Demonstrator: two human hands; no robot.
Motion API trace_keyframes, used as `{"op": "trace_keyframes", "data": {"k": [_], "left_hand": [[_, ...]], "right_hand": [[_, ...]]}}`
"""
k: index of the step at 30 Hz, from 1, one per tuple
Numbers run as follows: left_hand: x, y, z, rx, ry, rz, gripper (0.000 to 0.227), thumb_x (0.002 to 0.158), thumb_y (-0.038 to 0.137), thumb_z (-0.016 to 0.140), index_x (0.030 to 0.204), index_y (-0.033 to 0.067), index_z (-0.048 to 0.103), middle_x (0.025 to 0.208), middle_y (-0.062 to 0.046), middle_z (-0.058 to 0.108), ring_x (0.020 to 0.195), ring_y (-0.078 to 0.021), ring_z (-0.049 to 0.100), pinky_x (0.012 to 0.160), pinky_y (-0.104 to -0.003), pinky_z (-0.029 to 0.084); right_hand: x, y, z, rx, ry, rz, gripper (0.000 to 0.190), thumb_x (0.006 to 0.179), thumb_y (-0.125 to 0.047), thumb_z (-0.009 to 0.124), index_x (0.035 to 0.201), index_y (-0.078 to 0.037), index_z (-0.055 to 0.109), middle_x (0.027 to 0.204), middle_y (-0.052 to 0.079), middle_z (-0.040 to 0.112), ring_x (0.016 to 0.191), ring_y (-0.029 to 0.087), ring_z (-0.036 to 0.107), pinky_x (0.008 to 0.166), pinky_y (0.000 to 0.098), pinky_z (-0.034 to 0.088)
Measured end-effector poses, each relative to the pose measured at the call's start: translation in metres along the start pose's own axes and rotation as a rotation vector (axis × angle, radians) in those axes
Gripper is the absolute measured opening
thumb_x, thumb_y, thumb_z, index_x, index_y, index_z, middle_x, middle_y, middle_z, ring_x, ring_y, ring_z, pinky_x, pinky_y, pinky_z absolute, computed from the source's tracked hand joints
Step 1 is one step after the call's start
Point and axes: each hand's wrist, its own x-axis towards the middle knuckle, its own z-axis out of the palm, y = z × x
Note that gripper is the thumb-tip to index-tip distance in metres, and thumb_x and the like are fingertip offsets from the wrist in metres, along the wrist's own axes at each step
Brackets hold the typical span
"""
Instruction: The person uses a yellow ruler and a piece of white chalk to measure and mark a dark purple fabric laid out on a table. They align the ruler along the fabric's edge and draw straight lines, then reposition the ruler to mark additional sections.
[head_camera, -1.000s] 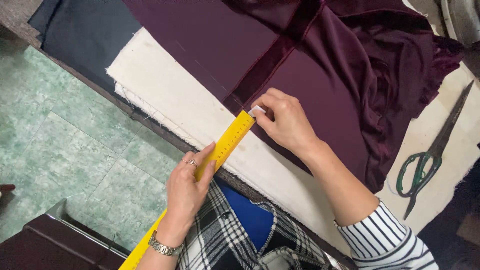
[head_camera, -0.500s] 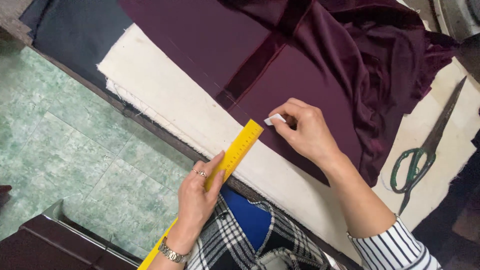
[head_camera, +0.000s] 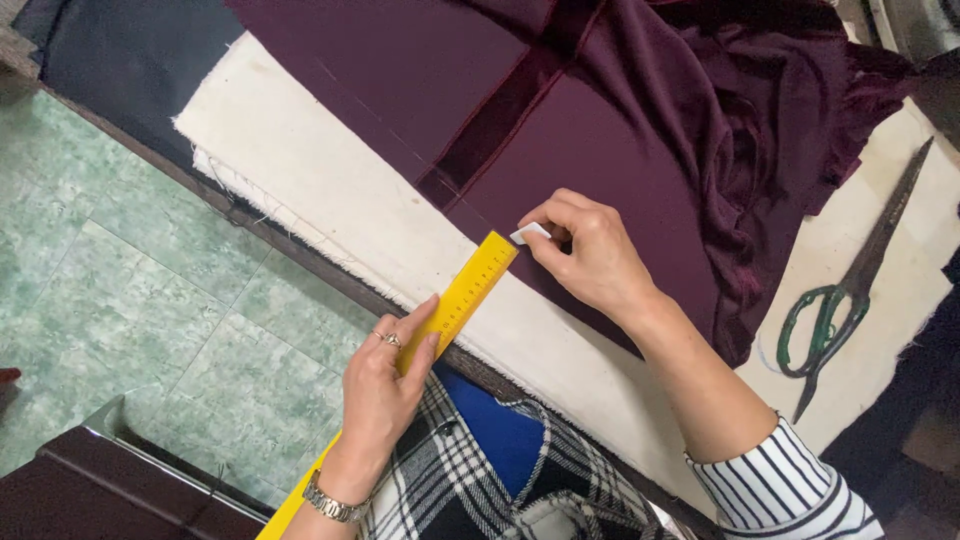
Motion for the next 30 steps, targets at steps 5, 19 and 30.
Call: {"op": "trace_keyframes", "data": {"k": [5, 19, 30], "left_hand": [[0.0, 0.004, -0.001, 0.012, 0.007, 0.001, 0.04, 0.093, 0.025, 0.057, 0.133, 0.0205, 0.059, 0.076, 0.002, 0.048, 0.064, -0.0158, 0.05, 0.053, -0.033, 0.041], [-0.019, 0.007, 0.021, 0.052, 0.019, 0.031, 0.042, 0.094, 0.027, 0.055, 0.135, 0.0217, 0.055, 0.076, 0.001, 0.046, 0.056, -0.0163, 0.047, 0.042, -0.036, 0.042], [-0.03, 0.014, 0.041, -0.005, 0.048, 0.078, 0.043, 0.093, 0.019, 0.059, 0.136, 0.0152, 0.055, 0.073, 0.001, 0.046, 0.054, -0.0119, 0.041, 0.038, -0.03, 0.036]], "right_hand": [[0.004, -0.012, 0.0, 0.001, -0.026, 0.074, 0.008, 0.087, -0.007, 0.062, 0.087, -0.008, 0.069, 0.075, 0.001, 0.057, 0.06, 0.012, 0.05, 0.056, 0.0262, 0.043], [-0.032, -0.006, -0.039, -0.108, -0.202, 0.285, 0.007, 0.079, -0.012, 0.064, 0.078, -0.012, 0.071, 0.075, -0.002, 0.064, 0.057, 0.012, 0.051, 0.06, 0.0278, 0.039], [-0.035, 0.004, -0.019, -0.002, -0.03, 0.105, 0.008, 0.088, -0.009, 0.063, 0.09, -0.009, 0.071, 0.075, -0.001, 0.057, 0.059, 0.011, 0.046, 0.056, 0.0268, 0.04]]}}
